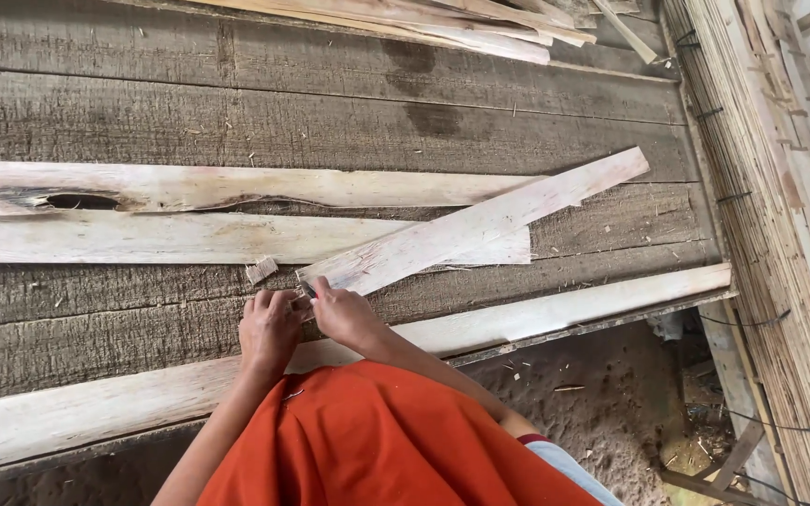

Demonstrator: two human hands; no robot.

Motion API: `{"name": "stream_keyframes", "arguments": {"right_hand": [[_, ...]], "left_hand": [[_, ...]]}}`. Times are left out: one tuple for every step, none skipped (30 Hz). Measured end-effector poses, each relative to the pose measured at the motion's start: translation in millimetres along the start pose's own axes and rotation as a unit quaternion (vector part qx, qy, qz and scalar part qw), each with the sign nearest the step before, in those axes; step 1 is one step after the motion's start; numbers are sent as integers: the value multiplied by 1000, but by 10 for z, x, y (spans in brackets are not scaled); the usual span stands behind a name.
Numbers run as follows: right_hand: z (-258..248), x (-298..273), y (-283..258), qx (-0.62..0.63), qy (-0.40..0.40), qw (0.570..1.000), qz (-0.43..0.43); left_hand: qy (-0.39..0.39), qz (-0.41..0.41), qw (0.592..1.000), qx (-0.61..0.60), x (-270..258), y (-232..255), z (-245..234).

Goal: Trimming the rough edges of thin wooden planks using a utility knife in a workshop environment.

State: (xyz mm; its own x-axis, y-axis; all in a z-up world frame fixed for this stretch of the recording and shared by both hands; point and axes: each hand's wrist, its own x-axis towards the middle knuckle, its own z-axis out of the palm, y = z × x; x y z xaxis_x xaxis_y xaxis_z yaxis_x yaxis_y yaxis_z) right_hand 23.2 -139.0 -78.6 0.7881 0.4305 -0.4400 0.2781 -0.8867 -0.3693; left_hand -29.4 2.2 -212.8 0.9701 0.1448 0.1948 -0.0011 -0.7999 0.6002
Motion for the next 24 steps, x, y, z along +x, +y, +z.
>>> {"name": "stream_keyframes", "arguments": {"right_hand": [[-39, -12, -38, -1, 0, 1000, 0], [-73, -27, -80, -19, 1, 1000, 13], [-105, -39, -120, -38, 2, 999, 26], [-99, -29, -127, -37, 0, 999, 27], [-91, -18, -135, -41, -7, 999, 32], [-92, 6, -145, -45, -12, 998, 34], [-54, 17, -140, -46, -14, 998, 34], [-24, 34, -138, -45, -16, 998, 36], [5, 50, -135, -43, -18, 998, 39], [43, 90, -113, -43, -19, 998, 39], [81, 131, -88, -42, -25, 998, 45], [114, 169, -59, -41, -30, 997, 52], [117, 191, -49, -40, -31, 997, 53], [122, 207, -35, -24, -50, 997, 54], [127, 224, -21, -8, -70, 996, 54], [91, 192, -56, -7, -70, 996, 57], [55, 159, -93, -6, -71, 996, 60], [11, 145, -145, -5, -73, 996, 60], [24, 153, -134, -5, -73, 996, 60], [50, 152, -123, -9, -78, 995, 62], [76, 149, -109, -14, -82, 994, 65], [68, 124, -115, -13, -82, 994, 66], [58, 99, -120, -16, -92, 993, 71], [50, 74, -126, -18, -102, 992, 76]], "left_hand": [[1, 0, 1000, 0, 9, 46, -76], [7, 9, 1000, -9, 13, 89, -157], [12, 18, 1000, -18, 18, 130, -234], [10, 16, 1000, -18, 18, 111, -204], [13, 28, 1000, 0, 18, 88, -174], [18, 39, 999, 19, 32, 65, -143], [18, 37, 999, 19, 28, 70, -153], [10, 29, 999, 9, 36, 74, -168], [2, 22, 1000, -1, 45, 80, -182], [1, 22, 1000, -1, 49, 59, -164], [-3, 6, 1000, 1, 54, 40, -144], [-9, -9, 1000, 2, 63, 27, -121], [-10, -8, 1000, 1, 89, 55, -133], [-38, -48, 998, -1, 111, 86, -141], [-66, -87, 994, -3, 133, 116, -149], [-68, -86, 994, -4, 144, 98, -124], [-95, -112, 989, -8, 154, 81, -101], [-120, -139, 983, -10, 179, 50, -93], [-120, -139, 983, -10, 200, 76, -122], [-130, -150, 980, -10, 208, 99, -148], [-140, -161, 977, -10, 215, 124, -172], [-141, -160, 977, -10, 223, 127, -178], [-146, -163, 976, -10, 231, 131, -185], [-150, -166, 974, -11, 241, 134, -191]]}}
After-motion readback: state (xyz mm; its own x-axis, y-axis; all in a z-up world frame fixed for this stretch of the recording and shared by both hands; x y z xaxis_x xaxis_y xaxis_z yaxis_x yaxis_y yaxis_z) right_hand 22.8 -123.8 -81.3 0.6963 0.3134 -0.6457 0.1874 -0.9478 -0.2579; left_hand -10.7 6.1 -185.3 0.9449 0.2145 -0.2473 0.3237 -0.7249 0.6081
